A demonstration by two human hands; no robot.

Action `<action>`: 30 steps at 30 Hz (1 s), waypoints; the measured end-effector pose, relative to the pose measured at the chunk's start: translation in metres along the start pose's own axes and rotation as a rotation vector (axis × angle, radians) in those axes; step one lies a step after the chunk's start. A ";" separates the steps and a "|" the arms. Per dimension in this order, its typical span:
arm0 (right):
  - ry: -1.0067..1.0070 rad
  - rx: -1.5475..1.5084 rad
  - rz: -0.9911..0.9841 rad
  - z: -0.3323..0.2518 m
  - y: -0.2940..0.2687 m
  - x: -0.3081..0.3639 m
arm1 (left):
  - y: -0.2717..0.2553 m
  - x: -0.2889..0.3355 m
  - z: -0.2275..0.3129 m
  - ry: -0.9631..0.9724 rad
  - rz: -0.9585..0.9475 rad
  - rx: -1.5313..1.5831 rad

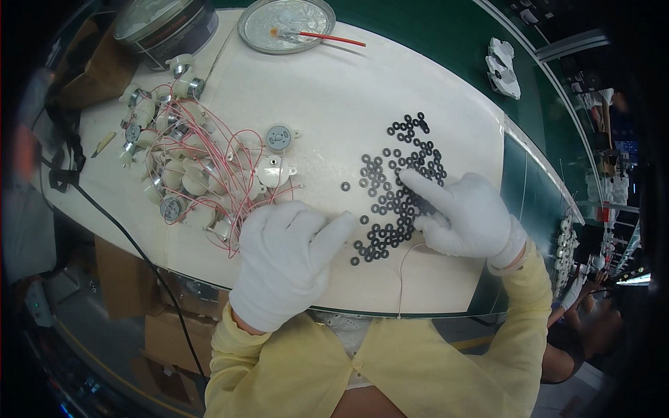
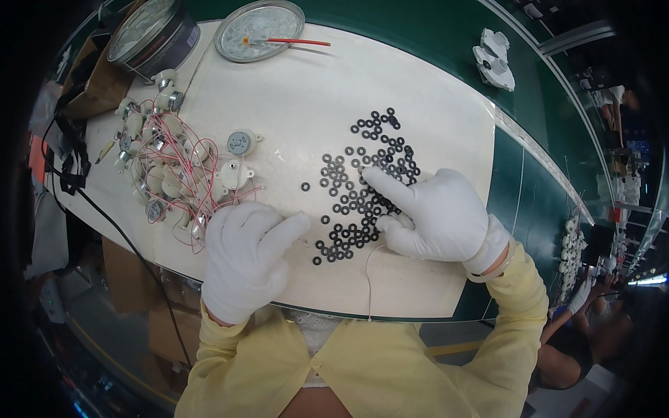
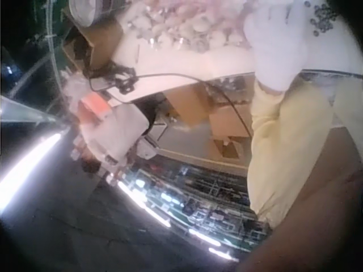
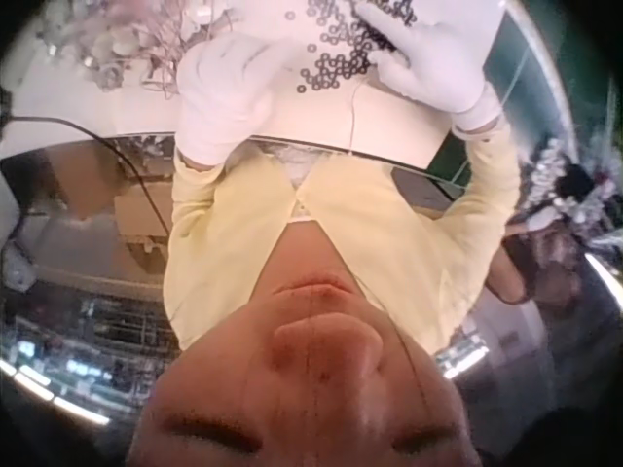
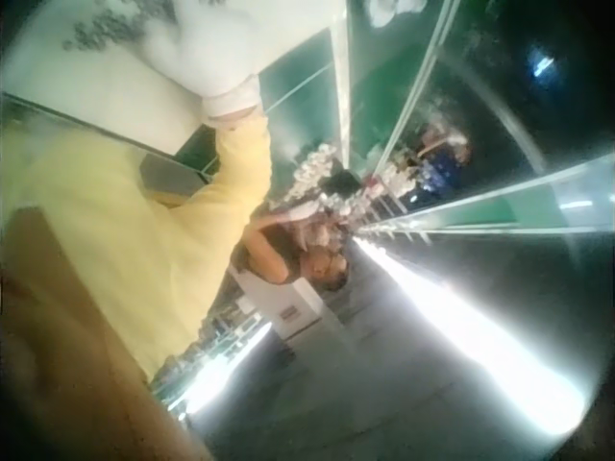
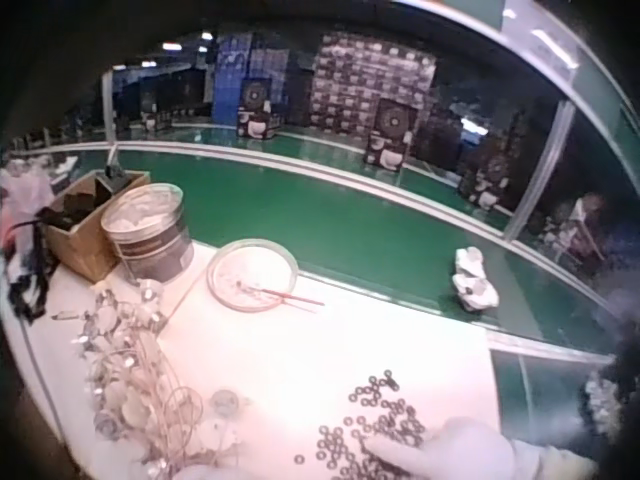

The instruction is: The person assembles small white electronic components by inserting black washers into the center of each unit. They use a small brush to apply a white substance to the components and place them on a green board.

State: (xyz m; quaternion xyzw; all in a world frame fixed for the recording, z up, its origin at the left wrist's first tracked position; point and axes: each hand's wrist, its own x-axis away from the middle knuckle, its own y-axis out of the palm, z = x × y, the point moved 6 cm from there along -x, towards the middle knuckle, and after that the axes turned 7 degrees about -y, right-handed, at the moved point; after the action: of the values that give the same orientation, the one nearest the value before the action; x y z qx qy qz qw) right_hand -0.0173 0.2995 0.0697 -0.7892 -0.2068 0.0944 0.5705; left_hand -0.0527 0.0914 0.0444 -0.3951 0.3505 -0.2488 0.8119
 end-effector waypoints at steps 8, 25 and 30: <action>0.146 -0.019 -0.010 0.015 -0.020 0.034 | 0.001 -0.002 0.000 -0.120 0.034 -0.161; 0.045 0.141 0.051 0.002 0.002 0.030 | 0.021 -0.032 0.026 -0.129 -0.251 -0.513; 0.052 0.181 0.004 -0.001 0.002 0.028 | 0.019 -0.028 0.030 -0.080 -0.254 -0.505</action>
State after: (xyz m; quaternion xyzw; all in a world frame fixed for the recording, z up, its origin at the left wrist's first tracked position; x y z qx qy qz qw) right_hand 0.0082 0.3103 0.0708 -0.7370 -0.1810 0.0934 0.6444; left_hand -0.0450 0.1350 0.0525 -0.6352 0.3166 -0.2374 0.6633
